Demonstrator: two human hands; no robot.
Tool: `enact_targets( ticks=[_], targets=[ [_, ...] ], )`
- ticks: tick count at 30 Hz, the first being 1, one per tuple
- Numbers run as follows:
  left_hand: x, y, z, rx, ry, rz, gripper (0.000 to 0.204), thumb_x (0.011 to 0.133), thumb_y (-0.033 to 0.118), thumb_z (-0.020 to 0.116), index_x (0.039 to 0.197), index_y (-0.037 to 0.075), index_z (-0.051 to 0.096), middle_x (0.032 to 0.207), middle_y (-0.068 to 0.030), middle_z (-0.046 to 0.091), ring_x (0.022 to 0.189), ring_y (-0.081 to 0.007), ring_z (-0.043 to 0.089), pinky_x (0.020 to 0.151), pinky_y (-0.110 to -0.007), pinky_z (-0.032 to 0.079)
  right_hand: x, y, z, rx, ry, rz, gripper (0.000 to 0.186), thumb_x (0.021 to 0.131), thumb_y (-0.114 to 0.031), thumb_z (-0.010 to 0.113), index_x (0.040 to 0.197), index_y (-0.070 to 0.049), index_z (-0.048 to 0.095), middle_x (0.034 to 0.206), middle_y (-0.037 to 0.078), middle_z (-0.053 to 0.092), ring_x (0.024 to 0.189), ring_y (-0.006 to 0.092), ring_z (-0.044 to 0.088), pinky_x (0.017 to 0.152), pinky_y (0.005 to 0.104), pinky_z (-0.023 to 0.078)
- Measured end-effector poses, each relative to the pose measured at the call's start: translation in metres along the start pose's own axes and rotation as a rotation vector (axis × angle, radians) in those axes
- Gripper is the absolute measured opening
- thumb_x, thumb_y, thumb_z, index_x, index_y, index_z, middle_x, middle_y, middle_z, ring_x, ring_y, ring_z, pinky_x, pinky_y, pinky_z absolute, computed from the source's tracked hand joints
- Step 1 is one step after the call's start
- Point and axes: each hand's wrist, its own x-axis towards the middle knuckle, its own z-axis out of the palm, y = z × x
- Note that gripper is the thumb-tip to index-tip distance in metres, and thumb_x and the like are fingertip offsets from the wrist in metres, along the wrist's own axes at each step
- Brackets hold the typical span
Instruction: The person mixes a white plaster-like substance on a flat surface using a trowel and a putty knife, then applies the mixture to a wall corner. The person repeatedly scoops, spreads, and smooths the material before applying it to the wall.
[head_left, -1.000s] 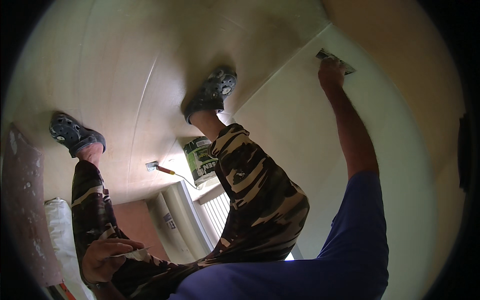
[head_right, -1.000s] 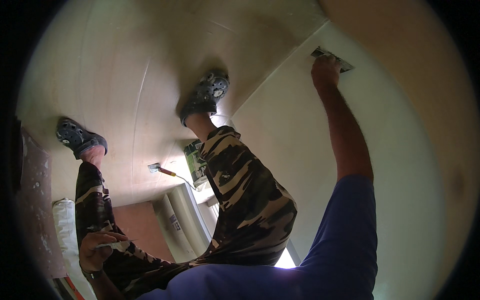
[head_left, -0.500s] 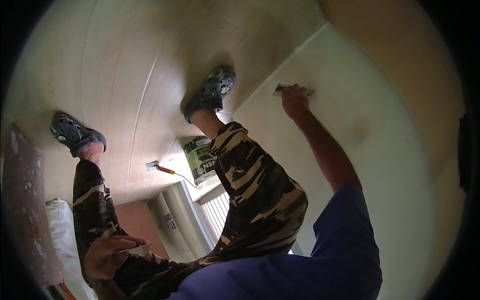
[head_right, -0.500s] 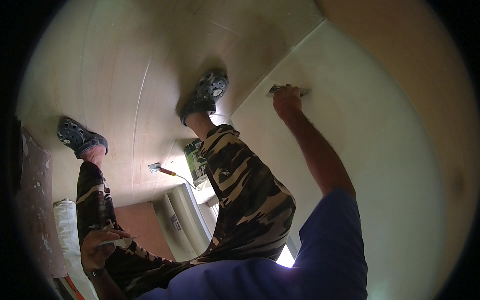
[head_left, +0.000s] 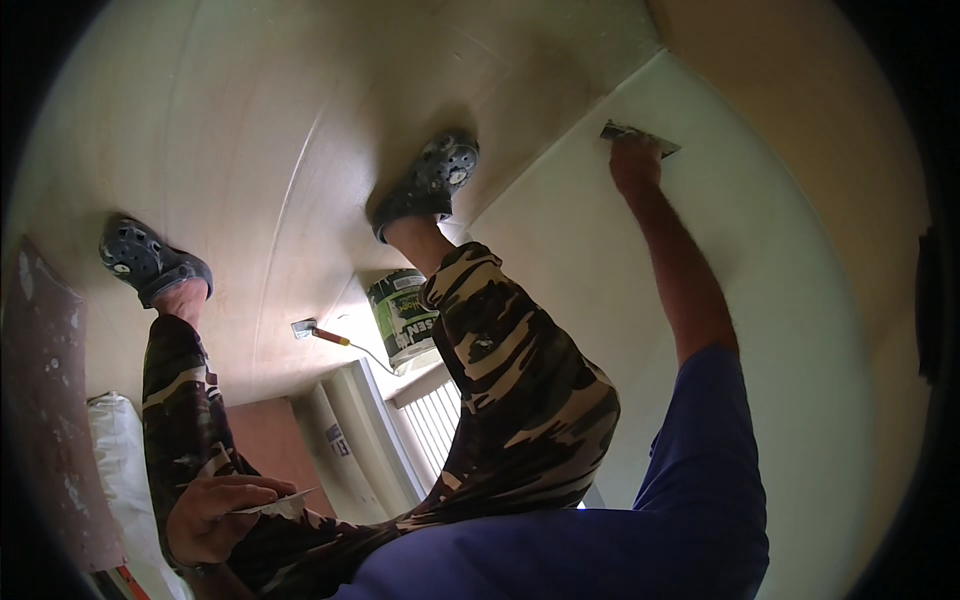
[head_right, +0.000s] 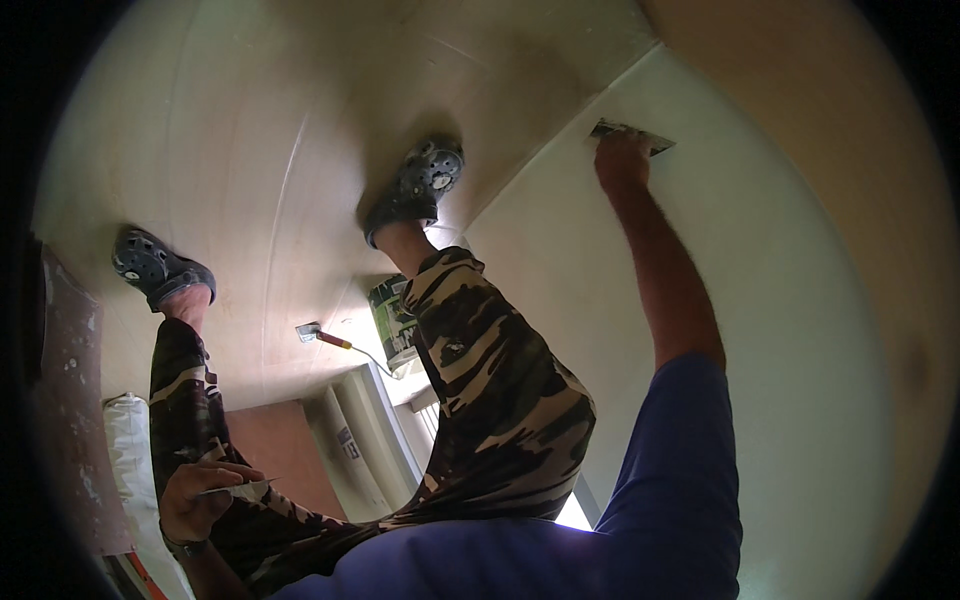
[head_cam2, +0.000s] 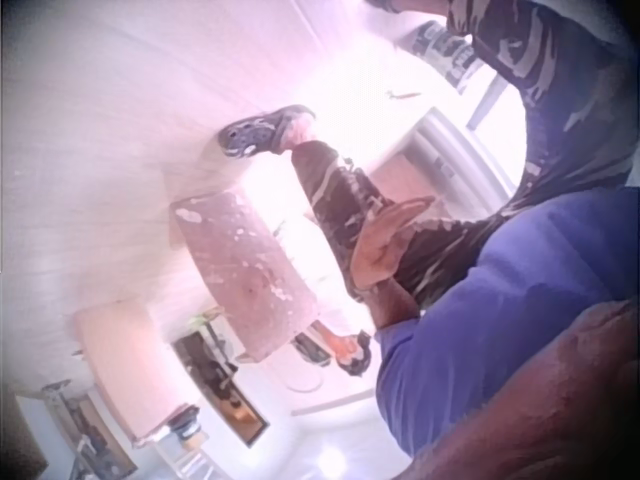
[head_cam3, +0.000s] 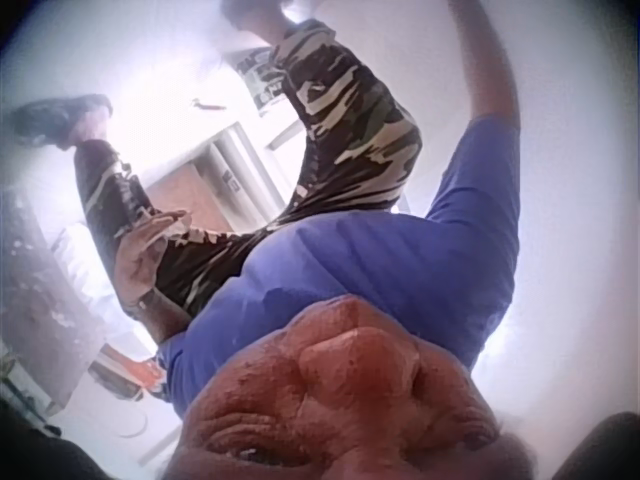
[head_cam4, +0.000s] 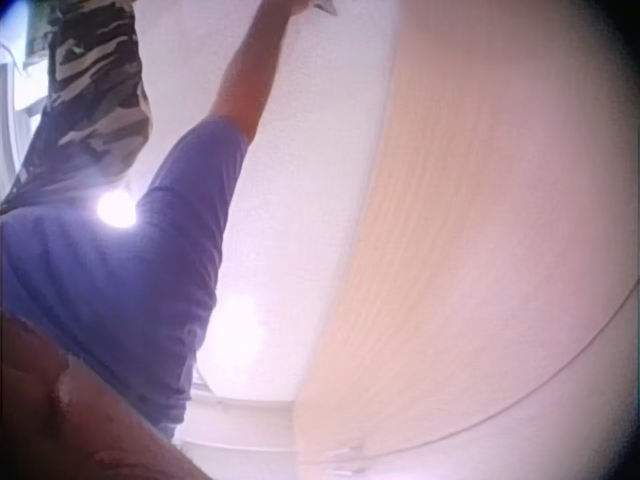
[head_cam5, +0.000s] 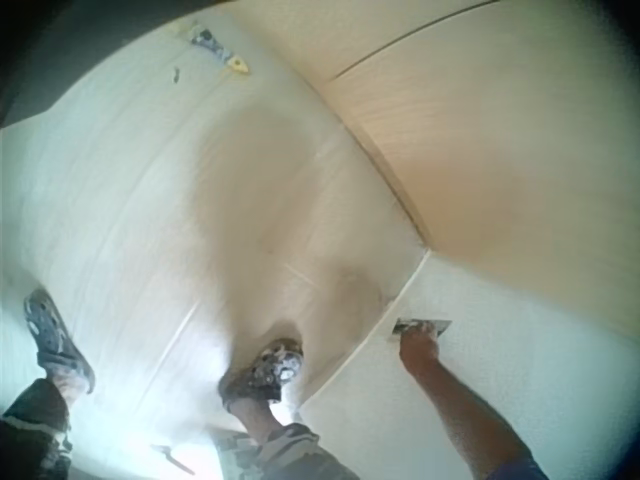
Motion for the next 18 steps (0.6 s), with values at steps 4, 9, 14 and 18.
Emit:
enact_targets(
  ticks=[4, 9, 14, 18],
  targets=[
    [0.000, 0.001, -0.001, 0.019, -0.017, 0.006, 0.038, 0.072, -0.011, 0.046, 0.109, -0.002, 0.055, 0.106, -0.0250, 0.059, 0.096, -0.0356, 0.061, 0.084, -0.037, 0.049, -0.027, -0.027, -0.005, 0.122, -0.165, -0.168, 0.024, 0.083, -0.019, 0.047, 0.102, -0.008, 0.058, 0.105, 0.009, 0.057, 0.104, 0.0242, 0.050, 0.087, 0.0439, 0.039],
    [-0.002, 0.005, 0.004, 0.059, -0.016, -0.035, 0.037, 0.074, -0.012, 0.048, 0.108, -0.001, 0.055, 0.106, -0.0243, 0.059, 0.099, -0.0351, 0.060, 0.084, -0.038, 0.048, -0.066, -0.024, -0.018, 0.216, -0.140, -0.144, 0.030, 0.085, -0.020, 0.044, 0.112, -0.008, 0.054, 0.112, 0.010, 0.054, 0.107, 0.0246, 0.048, 0.092, 0.0461, 0.034],
    [0.001, 0.004, 0.010, 0.031, -0.015, -0.046, 0.034, 0.076, -0.013, 0.049, 0.108, -0.001, 0.055, 0.105, -0.0236, 0.060, 0.099, -0.0347, 0.060, 0.084, -0.038, 0.048, -0.054, 0.065, -0.020, 0.060, 0.057, 0.186, 0.029, 0.087, -0.019, 0.044, 0.112, -0.006, 0.052, 0.108, 0.009, 0.056, 0.102, 0.0239, 0.051, 0.084, 0.0437, 0.040],
    [0.001, 0.004, 0.008, 0.016, -0.031, -0.057, 0.033, 0.076, -0.012, 0.049, 0.107, -0.002, 0.055, 0.104, -0.0237, 0.060, 0.099, -0.0344, 0.060, 0.084, -0.038, 0.048, -0.041, 0.058, -0.028, 0.033, -0.083, 0.191, 0.026, 0.084, -0.020, 0.047, 0.105, -0.008, 0.056, 0.102, 0.008, 0.059, 0.096, 0.0219, 0.053, 0.078, 0.0432, 0.044]
  ],
)
